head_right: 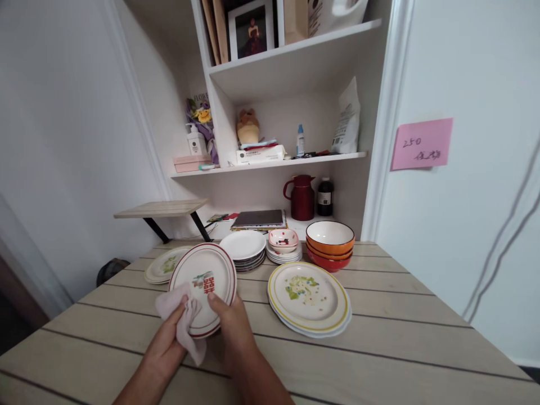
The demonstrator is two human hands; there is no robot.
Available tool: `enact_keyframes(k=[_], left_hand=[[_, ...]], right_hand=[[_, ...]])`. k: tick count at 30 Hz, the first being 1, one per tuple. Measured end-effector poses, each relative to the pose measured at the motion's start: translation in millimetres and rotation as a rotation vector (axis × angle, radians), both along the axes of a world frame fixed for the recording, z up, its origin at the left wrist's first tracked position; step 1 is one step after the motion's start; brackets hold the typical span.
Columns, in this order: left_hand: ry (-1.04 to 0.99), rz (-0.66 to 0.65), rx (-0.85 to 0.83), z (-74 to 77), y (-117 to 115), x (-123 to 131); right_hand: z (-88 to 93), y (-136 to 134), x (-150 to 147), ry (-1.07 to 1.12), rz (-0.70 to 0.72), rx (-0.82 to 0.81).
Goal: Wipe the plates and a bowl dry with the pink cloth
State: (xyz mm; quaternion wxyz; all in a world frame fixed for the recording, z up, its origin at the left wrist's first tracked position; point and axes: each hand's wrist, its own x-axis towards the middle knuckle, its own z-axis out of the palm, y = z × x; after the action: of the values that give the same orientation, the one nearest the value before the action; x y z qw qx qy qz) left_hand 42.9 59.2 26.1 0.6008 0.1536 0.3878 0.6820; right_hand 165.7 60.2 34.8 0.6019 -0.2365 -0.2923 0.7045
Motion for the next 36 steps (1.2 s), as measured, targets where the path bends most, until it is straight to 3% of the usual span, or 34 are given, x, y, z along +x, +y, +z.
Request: enact_keyframes(k=[4,10,17,27,30,36], left_hand=[[0.059,-0.096,-0.020,-3.5,1,12],[0.106,-0.218,0.029,-9.3,5,20],[0.198,-0.368,0.030,-8.2,7,8],[0.204,-0.862,0.083,1.3,13,-11],[0.229,-0.877,0.059,0.6,13,-11],[0.258,-0.676,0.085,-5.6,15,-5]], right_hand=[[-11.9,5,3,-0.003,-0.170,-0.172],[-14.0,13,29,-0.126,-0.287,-0.052],[6.9,16,72,-0.402,-0.081,0.068],[23.7,5,110,-0.672,0.261,0.032],[26.1,2,106,-0.652,0.292,0.034],[22.9,0,91,-0.416,0.154,0.069]])
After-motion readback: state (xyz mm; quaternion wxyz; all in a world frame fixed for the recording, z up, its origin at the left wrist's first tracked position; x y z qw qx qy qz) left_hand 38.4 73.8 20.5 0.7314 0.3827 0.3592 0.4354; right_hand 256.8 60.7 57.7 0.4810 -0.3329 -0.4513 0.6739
